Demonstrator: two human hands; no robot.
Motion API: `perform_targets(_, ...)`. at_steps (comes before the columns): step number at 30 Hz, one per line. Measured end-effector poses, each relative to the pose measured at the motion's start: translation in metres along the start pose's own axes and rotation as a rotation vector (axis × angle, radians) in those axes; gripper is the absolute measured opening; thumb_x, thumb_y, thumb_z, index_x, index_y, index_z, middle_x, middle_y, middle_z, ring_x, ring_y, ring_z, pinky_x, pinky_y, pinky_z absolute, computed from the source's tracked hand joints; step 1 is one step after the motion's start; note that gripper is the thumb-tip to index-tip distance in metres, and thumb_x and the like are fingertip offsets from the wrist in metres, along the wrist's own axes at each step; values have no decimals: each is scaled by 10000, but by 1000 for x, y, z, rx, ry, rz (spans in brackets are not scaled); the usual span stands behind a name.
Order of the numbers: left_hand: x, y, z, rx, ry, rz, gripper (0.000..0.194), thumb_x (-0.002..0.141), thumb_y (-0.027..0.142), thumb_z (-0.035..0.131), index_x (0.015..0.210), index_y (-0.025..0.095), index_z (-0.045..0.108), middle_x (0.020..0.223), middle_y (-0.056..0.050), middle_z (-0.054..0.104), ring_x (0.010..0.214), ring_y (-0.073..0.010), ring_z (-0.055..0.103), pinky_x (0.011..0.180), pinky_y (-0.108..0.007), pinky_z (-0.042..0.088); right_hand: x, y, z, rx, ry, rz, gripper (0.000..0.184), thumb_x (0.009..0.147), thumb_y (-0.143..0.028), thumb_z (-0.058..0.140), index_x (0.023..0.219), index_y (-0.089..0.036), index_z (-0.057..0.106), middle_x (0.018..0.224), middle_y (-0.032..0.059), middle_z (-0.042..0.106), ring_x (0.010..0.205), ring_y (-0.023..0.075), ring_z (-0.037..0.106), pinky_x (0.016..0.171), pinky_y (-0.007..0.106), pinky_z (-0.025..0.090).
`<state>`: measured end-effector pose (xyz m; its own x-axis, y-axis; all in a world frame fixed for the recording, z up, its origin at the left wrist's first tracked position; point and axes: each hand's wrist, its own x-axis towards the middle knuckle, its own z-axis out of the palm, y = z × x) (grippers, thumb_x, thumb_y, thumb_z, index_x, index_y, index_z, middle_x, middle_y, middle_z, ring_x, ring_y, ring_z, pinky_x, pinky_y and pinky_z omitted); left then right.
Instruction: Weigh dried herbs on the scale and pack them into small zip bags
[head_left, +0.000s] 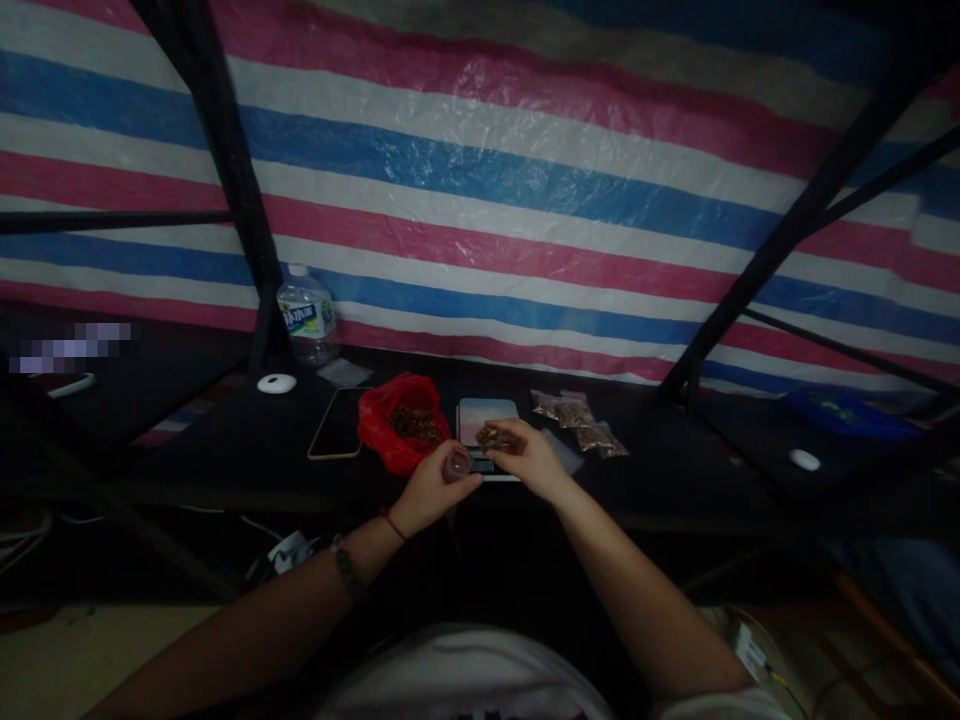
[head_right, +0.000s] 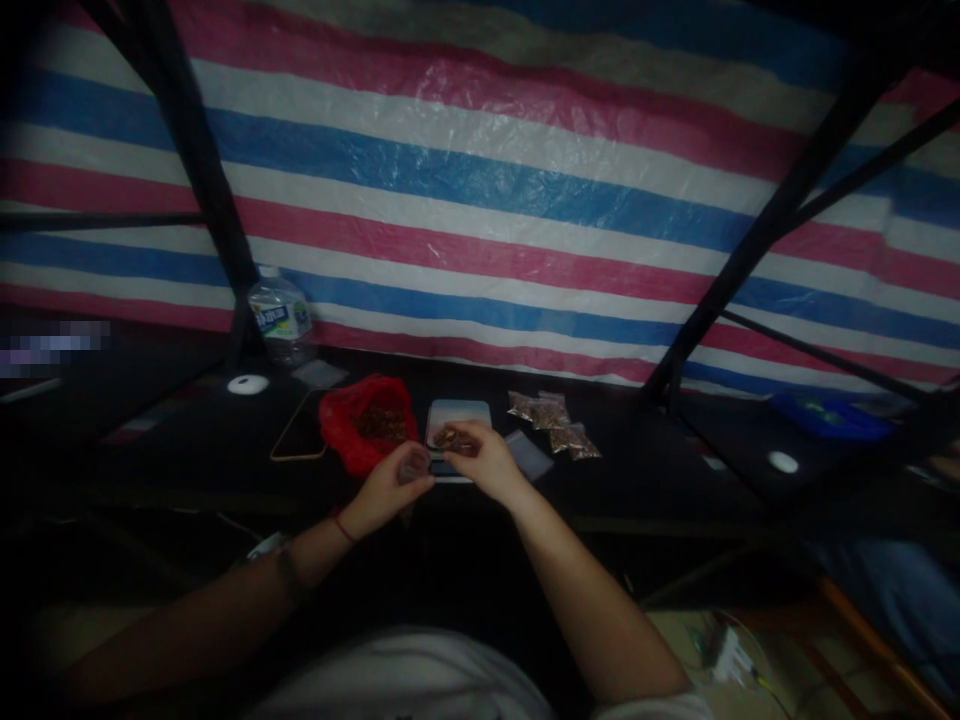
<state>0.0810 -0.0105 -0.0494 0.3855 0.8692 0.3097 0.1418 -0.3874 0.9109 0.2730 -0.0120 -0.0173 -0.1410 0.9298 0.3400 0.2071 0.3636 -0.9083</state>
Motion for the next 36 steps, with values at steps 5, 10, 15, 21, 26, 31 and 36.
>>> perform_targets(5, 0, 1, -1, 54, -19, 10, 358, 720, 406, 699, 946, 154, 582, 869, -38, 643, 778, -172, 605, 702, -275, 473, -8, -13, 0, -57, -99, -12, 451, 675, -200, 724, 1103, -208, 582, 1088, 61, 633, 967, 179, 642, 861, 326, 520)
perform_targets(10, 1, 2, -1, 124, -41, 24, 398, 702, 412, 715, 968, 145, 587, 885, -44, 656, 793, -180, 619, 712, -279, 483, -12, -27, -3, -265, -172, -99, 313, 703, -152, 693, 1001, -192, 607, 979, 34, 651, 865, 156, 638, 759, 285, 522)
perform_targets(15, -3, 10, -2, 214, -81, 57, 390, 690, 404, 720, 956, 150, 591, 850, -29, 645, 756, -169, 606, 673, -267, 472, -13, -42, -9, -415, -299, -173, 273, 752, -147, 678, 1019, -204, 663, 1026, 55, 689, 943, 184, 646, 816, 313, 511)
perform_targets(21, -8, 16, 1, 209, -107, 89, 469, 683, 408, 727, 1053, 152, 593, 959, -64, 664, 850, -203, 628, 754, -308, 496, -17, -55, -9, -436, -429, -274, 362, 833, -168, 622, 1186, -250, 632, 1194, 54, 658, 1118, 195, 597, 988, 362, 450)
perform_targets(26, -11, 20, 3, 130, -116, 115, 478, 702, 382, 715, 1097, 150, 581, 1028, -80, 666, 907, -212, 630, 805, -323, 498, -22, -63, -6, -477, -390, -340, 449, 877, -175, 566, 1315, -266, 531, 1256, 69, 618, 1155, 207, 556, 1003, 412, 433)
perform_targets(31, -11, 20, 2, 107, -64, 95, 406, 707, 397, 705, 1001, 148, 577, 918, -51, 655, 814, -188, 620, 727, -285, 494, -24, -65, -10, -472, -314, -304, 482, 849, -178, 594, 1320, -255, 523, 1261, 85, 605, 1145, 213, 571, 964, 390, 471)
perform_targets(36, -8, 20, -2, 94, -42, 97, 392, 697, 401, 720, 965, 164, 561, 886, -30, 636, 782, -174, 607, 699, -269, 481, -22, -62, -13, -497, -303, -288, 560, 807, -141, 600, 1344, -264, 500, 1299, 90, 579, 1191, 229, 545, 993, 410, 454)
